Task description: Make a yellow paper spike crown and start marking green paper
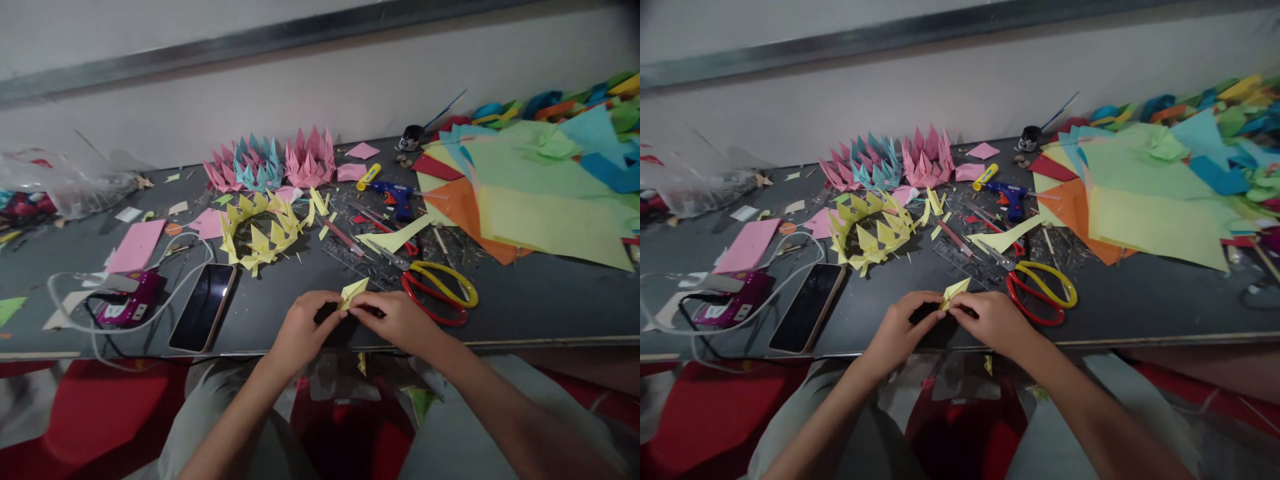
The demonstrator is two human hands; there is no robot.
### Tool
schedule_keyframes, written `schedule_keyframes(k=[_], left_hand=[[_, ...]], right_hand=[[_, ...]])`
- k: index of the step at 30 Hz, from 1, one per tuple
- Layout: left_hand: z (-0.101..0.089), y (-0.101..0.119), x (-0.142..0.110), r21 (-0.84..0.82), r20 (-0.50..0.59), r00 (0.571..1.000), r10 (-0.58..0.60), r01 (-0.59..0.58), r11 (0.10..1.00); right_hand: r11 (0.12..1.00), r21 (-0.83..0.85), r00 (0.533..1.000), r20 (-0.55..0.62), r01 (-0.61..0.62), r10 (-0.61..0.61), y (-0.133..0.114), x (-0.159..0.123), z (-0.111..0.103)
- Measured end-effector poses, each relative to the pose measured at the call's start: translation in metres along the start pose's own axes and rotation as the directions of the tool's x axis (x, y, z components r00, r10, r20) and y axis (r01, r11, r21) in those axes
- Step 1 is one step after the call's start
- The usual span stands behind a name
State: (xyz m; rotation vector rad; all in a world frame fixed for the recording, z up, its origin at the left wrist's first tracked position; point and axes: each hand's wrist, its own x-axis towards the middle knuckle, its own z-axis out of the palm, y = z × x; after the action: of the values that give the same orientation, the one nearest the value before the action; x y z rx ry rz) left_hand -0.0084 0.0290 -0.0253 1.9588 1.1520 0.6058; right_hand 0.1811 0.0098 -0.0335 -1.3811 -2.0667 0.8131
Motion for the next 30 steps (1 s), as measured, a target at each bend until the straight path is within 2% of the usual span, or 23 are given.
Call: schedule_keyframes(k=[3,6,8,10,12,15,20,24,27,30], left_hand=[[0.002,0.002,0.0,-0.267,-0.005,0.993,-0.119,0.113,0.957],[0.006,0.003,0.001,-0.499,-0.035,0.977,-0.212,0.167,0.85],[0.009,0.004,0.002,-0.616,-0.044,0.972,-0.231,0.155,0.772],[0.011,0.006,0.002,-0.679,-0.069,0.972,-0.226,0.12,0.724],[0.013,0.007,0.002,-0.711,-0.07,0.973,-0.218,0.105,0.695],[0.015,0.008,0.0,-0.738,0.001,0.978,-0.211,0.143,0.66],[0.016,0.01,0.0,-0.712,0.09,0.97,-0.227,0.221,0.666],[0.017,0.011,0.001,-0.692,0.084,0.97,-0.228,0.221,0.687],[0.017,0.009,0.001,-0.676,0.078,0.972,-0.222,0.215,0.705],[0.015,0.006,0.0,-0.624,0.069,0.975,-0.211,0.207,0.754]], right_hand=[[0.995,0.073,0.997,-0.046,0.064,-0.061,-0.002,-0.002,-0.003],[0.977,0.151,0.98,-0.153,0.153,-0.13,-0.006,-0.002,-0.001],[0.966,0.207,0.963,-0.249,0.157,-0.103,-0.009,-0.003,0.004],[0.946,0.306,0.951,-0.309,0.104,-0.005,-0.013,-0.004,0.01],[0.897,0.441,0.938,-0.324,0.038,0.12,-0.016,-0.005,0.015],[0.798,0.602,0.91,-0.334,0.005,0.246,-0.019,-0.004,0.019],[0.689,0.724,0.891,-0.293,-0.029,0.346,-0.018,0.001,0.018],[0.593,0.801,0.916,-0.174,-0.082,0.362,-0.014,0.005,0.017],[0.628,0.768,0.947,-0.095,-0.127,0.308,-0.013,0.005,0.016],[0.693,0.711,0.967,-0.077,-0.118,0.244,-0.013,0.004,0.014]])
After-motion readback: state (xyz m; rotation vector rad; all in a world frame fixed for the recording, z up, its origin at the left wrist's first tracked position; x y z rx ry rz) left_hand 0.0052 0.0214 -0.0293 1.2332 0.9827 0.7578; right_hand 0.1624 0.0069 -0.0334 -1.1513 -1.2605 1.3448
